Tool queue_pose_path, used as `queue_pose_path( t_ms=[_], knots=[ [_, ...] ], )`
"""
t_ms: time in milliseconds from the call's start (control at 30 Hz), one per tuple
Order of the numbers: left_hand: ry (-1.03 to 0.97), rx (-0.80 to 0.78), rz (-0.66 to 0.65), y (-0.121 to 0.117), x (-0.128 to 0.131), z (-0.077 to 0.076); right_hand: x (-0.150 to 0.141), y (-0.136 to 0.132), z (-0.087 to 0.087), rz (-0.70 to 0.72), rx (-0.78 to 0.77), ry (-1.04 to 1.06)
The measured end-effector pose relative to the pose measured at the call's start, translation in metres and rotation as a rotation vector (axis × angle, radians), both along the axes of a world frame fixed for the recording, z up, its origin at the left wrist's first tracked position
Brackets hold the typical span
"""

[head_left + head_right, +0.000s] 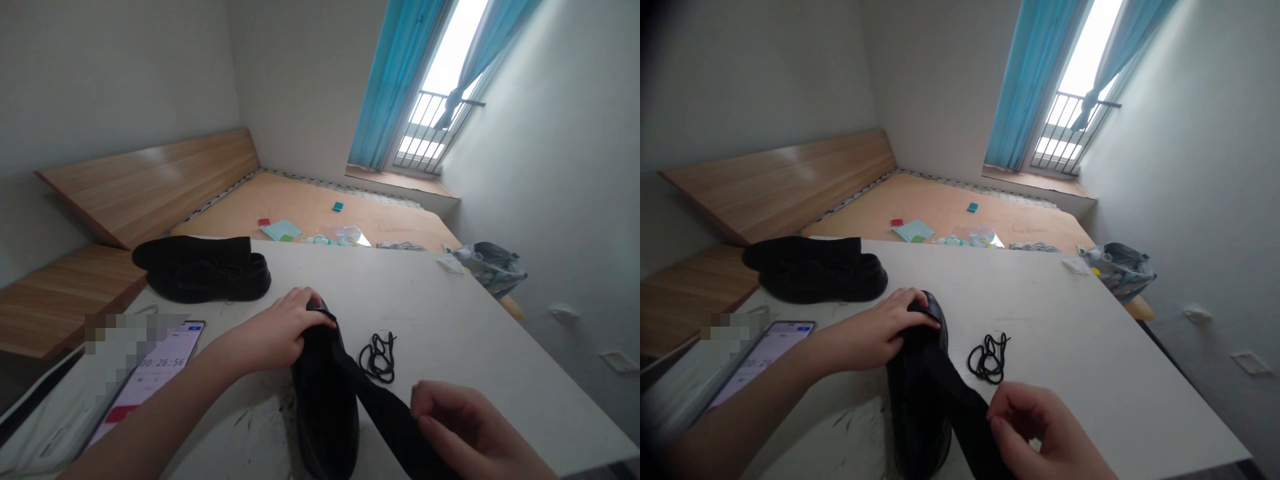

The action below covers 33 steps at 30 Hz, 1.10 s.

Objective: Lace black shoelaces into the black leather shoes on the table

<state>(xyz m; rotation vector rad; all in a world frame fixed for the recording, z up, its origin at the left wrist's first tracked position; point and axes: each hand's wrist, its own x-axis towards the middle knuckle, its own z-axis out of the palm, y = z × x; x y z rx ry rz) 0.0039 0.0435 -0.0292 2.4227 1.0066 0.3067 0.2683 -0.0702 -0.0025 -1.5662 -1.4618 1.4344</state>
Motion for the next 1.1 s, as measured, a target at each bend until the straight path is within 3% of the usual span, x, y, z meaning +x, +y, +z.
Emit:
queue_pose_path(
  t_ms=[233, 500, 667, 867, 1000, 1100],
  knots=[
    [0.006, -0.018, -0.024, -0.001, 0.001, 0.002, -0.037, 0.02, -0.004, 0.241, 0.027, -0.12],
    [0.023, -0.011, -0.036, -0.002, 0.0, 0.002, -0.088, 0.026, -0.008, 0.332, 0.357, -0.824],
    [0.028, 0.008, -0.044, -0.001, -0.001, -0.002, -0.116, 0.034, -0.012, 0.445, 0.402, -1.108],
    [0.006, 0.03, -0.051, 0.0, 0.0, -0.004, -0.14, 0.05, -0.017, 0.479, 0.459, -1.197],
    [0.02, 0.018, -0.05, 0.0, -0.002, -0.006, -0.127, 0.046, -0.023, 0.654, 0.493, -1.075],
    [0.028, -0.002, -0.053, -0.001, -0.003, -0.005, -0.111, 0.04, -0.026, 0.819, 0.649, -0.988]
  ],
)
